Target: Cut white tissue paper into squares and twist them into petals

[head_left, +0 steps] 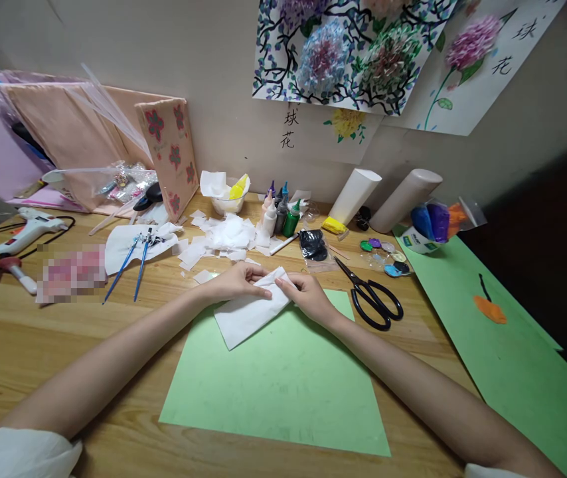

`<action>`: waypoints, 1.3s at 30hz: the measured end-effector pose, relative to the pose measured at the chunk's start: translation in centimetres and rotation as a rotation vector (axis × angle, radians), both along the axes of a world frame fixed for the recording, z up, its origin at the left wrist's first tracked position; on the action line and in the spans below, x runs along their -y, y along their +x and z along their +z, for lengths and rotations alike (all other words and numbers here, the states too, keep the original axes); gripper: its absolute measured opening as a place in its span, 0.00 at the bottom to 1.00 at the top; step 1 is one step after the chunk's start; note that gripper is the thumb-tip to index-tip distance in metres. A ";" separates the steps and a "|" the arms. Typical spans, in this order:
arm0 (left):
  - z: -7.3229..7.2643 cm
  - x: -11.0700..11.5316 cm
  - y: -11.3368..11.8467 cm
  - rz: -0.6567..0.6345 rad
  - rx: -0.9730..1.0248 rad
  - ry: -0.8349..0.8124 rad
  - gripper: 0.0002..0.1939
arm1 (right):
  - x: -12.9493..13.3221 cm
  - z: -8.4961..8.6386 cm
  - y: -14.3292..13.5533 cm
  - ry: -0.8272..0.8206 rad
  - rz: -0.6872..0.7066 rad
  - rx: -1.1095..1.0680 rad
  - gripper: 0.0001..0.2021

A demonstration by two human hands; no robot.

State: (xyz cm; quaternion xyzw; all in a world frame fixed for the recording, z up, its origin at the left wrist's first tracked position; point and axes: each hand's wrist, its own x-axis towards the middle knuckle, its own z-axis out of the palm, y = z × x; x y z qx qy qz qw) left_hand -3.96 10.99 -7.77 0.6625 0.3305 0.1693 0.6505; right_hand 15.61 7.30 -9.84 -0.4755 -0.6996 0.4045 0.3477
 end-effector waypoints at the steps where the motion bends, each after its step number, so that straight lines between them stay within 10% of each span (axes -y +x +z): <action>1: 0.0 0.0 0.0 0.009 -0.016 0.007 0.23 | 0.0 0.0 0.0 -0.002 -0.009 -0.003 0.20; 23: -0.8 0.1 0.2 0.118 0.098 -0.098 0.21 | -0.3 -0.5 0.1 -0.013 -0.100 -0.063 0.20; 32: -0.8 0.6 0.7 0.200 -0.054 0.109 0.21 | -0.8 -0.3 0.2 -0.111 -0.208 -0.372 0.17; 39: -1.0 1.5 1.0 0.417 0.039 0.235 0.21 | 0.3 -0.3 -0.5 -0.366 0.160 -0.387 0.18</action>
